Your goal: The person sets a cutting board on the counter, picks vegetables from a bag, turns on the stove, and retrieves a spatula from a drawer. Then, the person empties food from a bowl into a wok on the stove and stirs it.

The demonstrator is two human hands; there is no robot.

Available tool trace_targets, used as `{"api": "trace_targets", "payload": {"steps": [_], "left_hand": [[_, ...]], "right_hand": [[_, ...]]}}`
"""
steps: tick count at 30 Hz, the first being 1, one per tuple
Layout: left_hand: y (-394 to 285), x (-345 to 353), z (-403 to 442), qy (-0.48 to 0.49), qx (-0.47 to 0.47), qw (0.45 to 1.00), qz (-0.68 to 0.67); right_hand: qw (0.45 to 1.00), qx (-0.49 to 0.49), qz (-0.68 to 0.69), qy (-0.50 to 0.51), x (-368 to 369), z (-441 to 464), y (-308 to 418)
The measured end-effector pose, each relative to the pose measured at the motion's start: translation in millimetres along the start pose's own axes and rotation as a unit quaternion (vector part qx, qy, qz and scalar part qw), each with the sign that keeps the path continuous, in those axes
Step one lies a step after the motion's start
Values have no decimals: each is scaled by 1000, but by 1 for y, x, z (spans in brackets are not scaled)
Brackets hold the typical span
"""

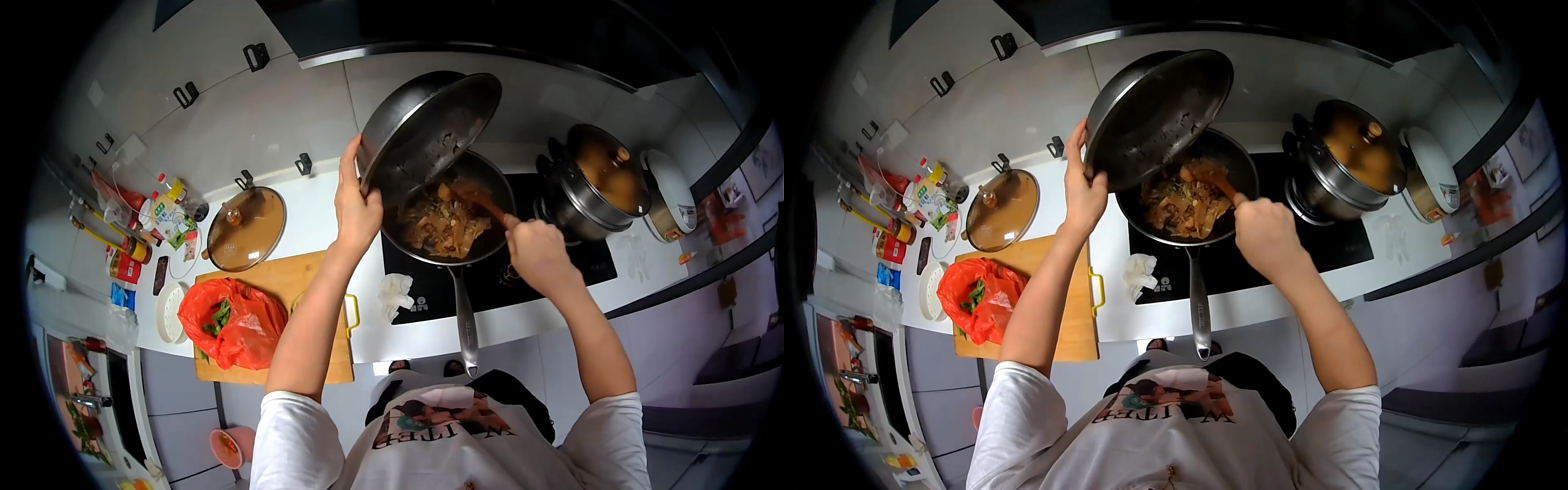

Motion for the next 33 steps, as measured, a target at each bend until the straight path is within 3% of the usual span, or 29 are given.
{"api": "trace_targets", "payload": {"steps": [4, 8, 11, 14, 18, 21, 24, 28, 33], "left_hand": [[8, -6, 0, 8, -5, 1000, -8], [10, -3, -3, 5, -13, 999, -49], [5, -7, -2, 8, -27, 999, -38], [13, -13, 0, -7, -11, 999, -33], [17, -18, 2, -9, -6, 1000, -15], [22, -16, 2, -5, -36, 996, -76], [30, -22, 2, -28, -38, 996, -80], [55, -45, -7, -96, -111, 987, -69], [114, -64, -32, -209, -152, 951, -173]], "right_hand": [[997, -14, 19, -70, -21, 12, 9], [997, 0, -44, -63, -2, 29, 17], [997, -36, -54, 33, 15, 22, 28], [999, -22, -30, 34, 19, 14, 19], [999, -2, 5, -51, -17, 17, 26], [999, -4, 11, -52, -9, 28, 27], [999, 1, 9, -42, -5, 30, 26], [998, 43, 34, -1, 19, 45, 4], [994, 70, 46, 76, 62, 103, -15]]}}
Point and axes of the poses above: each hand's wrist, its own z-axis towards the middle knuckle, its own x-axis out of the palm, y = z × x, the point moved 7 cm from there along z, towards the middle knuckle, and after that the axes turned 15 degrees about y, right-handed, at the moved point
